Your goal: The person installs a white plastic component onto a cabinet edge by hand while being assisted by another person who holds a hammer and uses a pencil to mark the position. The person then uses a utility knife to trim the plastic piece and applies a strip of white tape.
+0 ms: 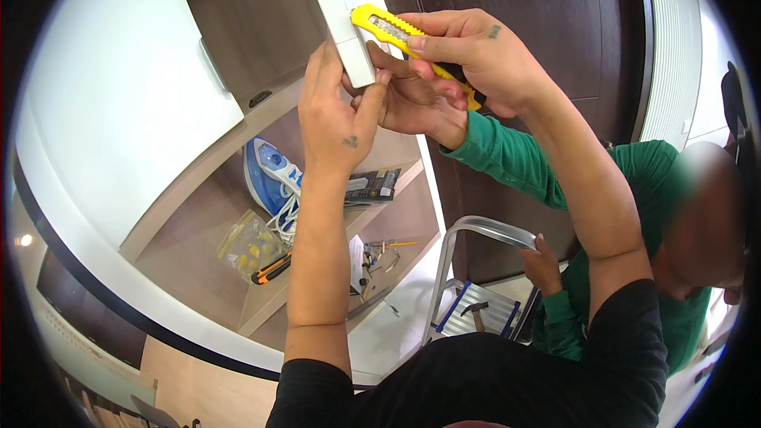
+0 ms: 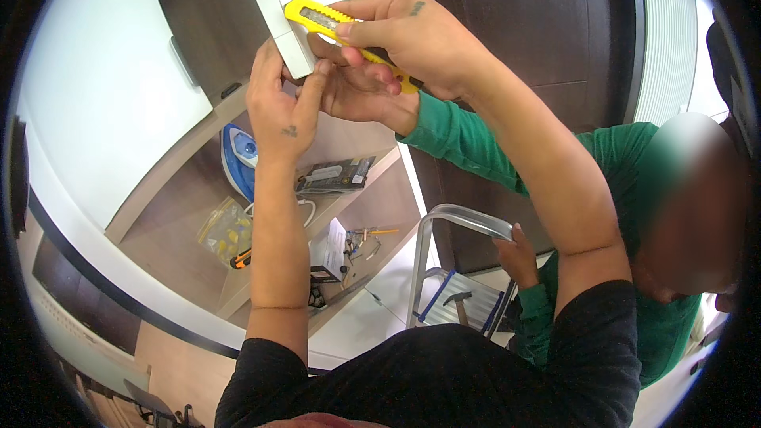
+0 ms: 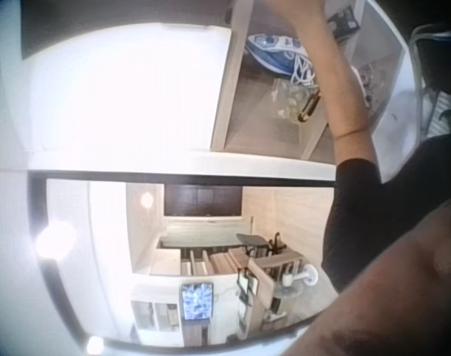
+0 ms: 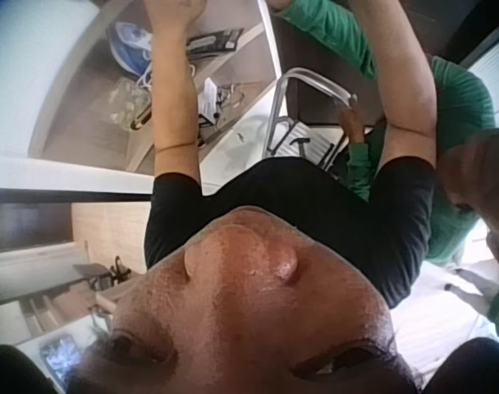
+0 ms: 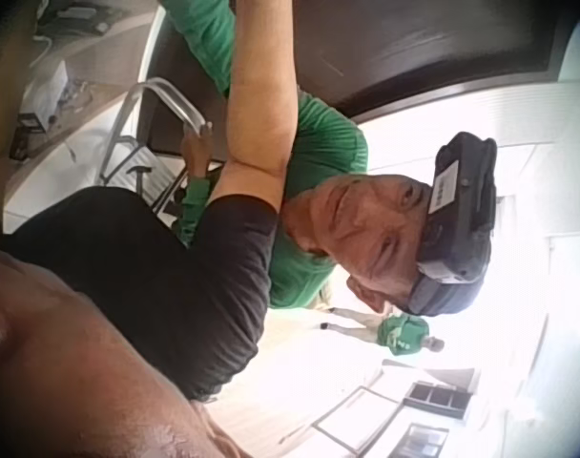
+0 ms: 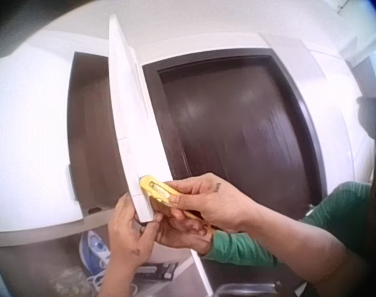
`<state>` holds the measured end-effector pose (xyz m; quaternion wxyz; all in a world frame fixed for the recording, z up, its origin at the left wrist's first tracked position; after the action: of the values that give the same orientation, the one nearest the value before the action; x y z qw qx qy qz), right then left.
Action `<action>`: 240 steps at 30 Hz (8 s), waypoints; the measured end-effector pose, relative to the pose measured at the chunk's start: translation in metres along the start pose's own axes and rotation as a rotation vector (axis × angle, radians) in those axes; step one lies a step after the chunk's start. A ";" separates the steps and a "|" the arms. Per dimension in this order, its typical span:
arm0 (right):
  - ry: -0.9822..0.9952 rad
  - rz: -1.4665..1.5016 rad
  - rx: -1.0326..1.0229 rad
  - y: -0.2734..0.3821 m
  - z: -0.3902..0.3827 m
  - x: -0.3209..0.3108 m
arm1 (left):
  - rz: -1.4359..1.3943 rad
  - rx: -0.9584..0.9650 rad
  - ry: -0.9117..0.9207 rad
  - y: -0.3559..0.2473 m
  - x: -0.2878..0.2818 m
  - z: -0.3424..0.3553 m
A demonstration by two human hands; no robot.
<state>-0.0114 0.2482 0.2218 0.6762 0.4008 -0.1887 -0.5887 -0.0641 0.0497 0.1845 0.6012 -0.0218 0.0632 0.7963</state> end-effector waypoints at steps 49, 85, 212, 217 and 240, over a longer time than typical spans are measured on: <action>-0.049 0.151 0.114 0.008 0.010 0.014 | 0.012 0.034 -0.003 -0.002 -0.006 0.003; -0.184 -0.066 -0.167 -0.017 -0.007 0.026 | 0.051 -0.136 0.002 -0.001 -0.002 -0.002; -0.201 0.018 0.041 -0.012 -0.029 0.049 | -0.060 -0.008 -0.180 0.012 0.014 -0.011; -0.145 0.262 0.125 -0.009 -0.030 0.046 | -0.033 0.044 -0.205 0.014 0.015 -0.011; -0.339 -0.336 -0.151 -0.034 -0.024 0.036 | -0.042 0.006 -0.188 0.011 0.014 -0.011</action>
<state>-0.0078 0.2222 0.1732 0.5553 0.2705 -0.1858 -0.7642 -0.0792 0.0582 0.1731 0.6212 0.0535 0.0084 0.7818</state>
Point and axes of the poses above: each hand's wrist, its own z-axis towards the middle knuckle, its own x-axis out of the palm, y = z × x, the point moved 1 cm from there along z, towards the middle knuckle, and after that the axes turned 6 degrees about -z, right-handed, at the moved point
